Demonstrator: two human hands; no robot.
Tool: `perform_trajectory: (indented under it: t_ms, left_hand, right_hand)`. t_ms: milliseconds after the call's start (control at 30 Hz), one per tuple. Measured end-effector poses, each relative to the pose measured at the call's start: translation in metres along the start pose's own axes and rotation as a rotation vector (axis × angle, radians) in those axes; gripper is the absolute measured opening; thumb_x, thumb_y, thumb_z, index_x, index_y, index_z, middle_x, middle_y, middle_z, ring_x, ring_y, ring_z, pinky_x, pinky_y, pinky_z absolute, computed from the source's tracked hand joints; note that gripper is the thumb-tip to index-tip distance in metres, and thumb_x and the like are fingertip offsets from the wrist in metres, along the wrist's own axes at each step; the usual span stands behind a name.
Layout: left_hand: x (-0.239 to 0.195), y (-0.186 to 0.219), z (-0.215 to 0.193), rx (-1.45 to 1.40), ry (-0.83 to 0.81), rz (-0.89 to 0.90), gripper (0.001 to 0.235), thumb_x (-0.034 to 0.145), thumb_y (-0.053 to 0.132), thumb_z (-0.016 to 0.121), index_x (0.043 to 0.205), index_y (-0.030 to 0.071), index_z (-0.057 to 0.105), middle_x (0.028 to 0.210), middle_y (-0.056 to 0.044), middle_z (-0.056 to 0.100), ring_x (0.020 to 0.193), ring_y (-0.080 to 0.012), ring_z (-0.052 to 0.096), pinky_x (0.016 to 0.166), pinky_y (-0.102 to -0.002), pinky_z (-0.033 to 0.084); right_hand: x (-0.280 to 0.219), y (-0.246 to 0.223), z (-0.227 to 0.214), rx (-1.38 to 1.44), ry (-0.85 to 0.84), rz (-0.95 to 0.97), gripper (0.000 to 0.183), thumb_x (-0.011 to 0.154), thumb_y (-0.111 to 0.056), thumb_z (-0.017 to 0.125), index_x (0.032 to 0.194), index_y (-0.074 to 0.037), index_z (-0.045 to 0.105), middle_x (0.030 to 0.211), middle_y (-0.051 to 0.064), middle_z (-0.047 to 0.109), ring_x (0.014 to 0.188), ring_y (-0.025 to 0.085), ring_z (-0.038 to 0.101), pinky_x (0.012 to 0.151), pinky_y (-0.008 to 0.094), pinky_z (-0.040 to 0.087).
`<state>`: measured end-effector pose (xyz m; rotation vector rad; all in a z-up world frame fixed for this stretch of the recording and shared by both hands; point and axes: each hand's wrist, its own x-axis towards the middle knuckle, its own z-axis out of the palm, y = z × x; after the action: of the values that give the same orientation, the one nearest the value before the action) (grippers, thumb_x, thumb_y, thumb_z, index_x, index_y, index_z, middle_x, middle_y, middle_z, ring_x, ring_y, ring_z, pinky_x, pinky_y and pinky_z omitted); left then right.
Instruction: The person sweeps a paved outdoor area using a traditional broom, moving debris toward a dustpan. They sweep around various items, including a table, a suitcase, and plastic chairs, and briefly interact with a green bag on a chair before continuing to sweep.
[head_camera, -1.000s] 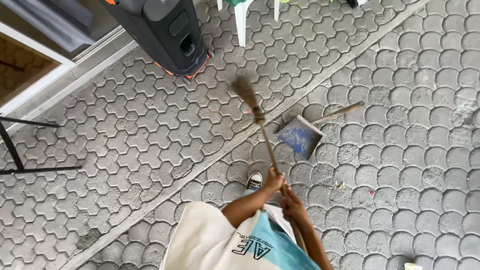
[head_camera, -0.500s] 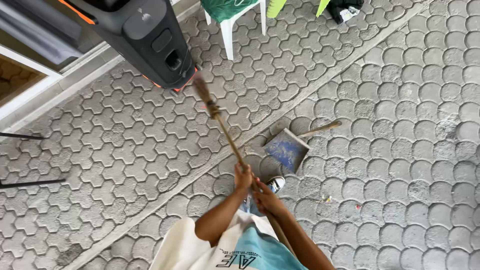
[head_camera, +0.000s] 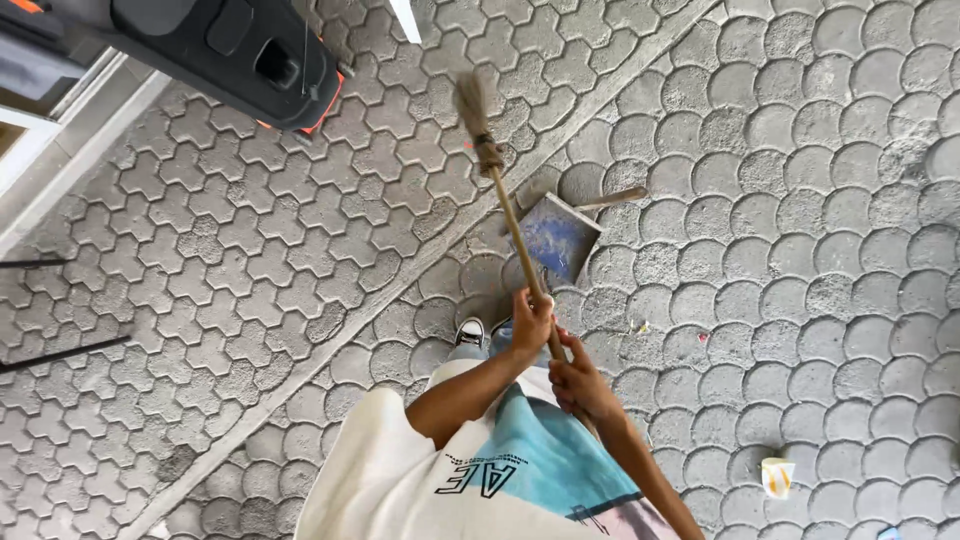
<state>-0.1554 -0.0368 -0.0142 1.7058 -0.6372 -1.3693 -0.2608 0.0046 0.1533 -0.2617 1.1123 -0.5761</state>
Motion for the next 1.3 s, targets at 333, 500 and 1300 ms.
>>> perform_trajectory:
  t_ms: [333, 500, 1300]
  left_hand:
    - [0.077, -0.001, -0.021, 0.143, 0.295, -0.066, 0.057, 0.089, 0.033, 0.073, 0.136, 0.01, 0.051, 0.093, -0.021, 0.069, 0.074, -0.0324, 0.072, 0.061, -0.041, 0.059]
    - [0.065, -0.038, 0.012, 0.221, -0.045, -0.112, 0.048, 0.095, 0.04, 0.067, 0.136, 0.018, 0.051, 0.076, -0.006, 0.072, 0.063, -0.023, 0.074, 0.057, -0.035, 0.059]
    - [0.12, 0.156, -0.133, 0.239, -0.565, -0.147, 0.064, 0.096, 0.048, 0.066, 0.147, 0.018, 0.041, 0.086, -0.009, 0.074, 0.075, -0.0224, 0.075, 0.067, -0.034, 0.062]
  right_hand:
    - [0.138, 0.061, -0.021, -0.16, -0.033, -0.266, 0.053, 0.095, 0.005, 0.058, 0.146, -0.008, 0.047, 0.094, 0.017, 0.059, 0.051, 0.015, 0.057, 0.032, 0.028, 0.045]
    - [0.063, 0.029, -0.016, 0.057, 0.137, -0.152, 0.05, 0.104, -0.012, 0.056, 0.15, -0.019, 0.037, 0.065, 0.01, 0.05, 0.035, 0.015, 0.042, 0.021, 0.031, 0.033]
    - [0.105, -0.002, 0.195, 0.233, 0.266, -0.278, 0.051, 0.099, -0.004, 0.051, 0.146, -0.019, 0.036, 0.072, 0.004, 0.047, 0.039, 0.011, 0.045, 0.026, 0.028, 0.042]
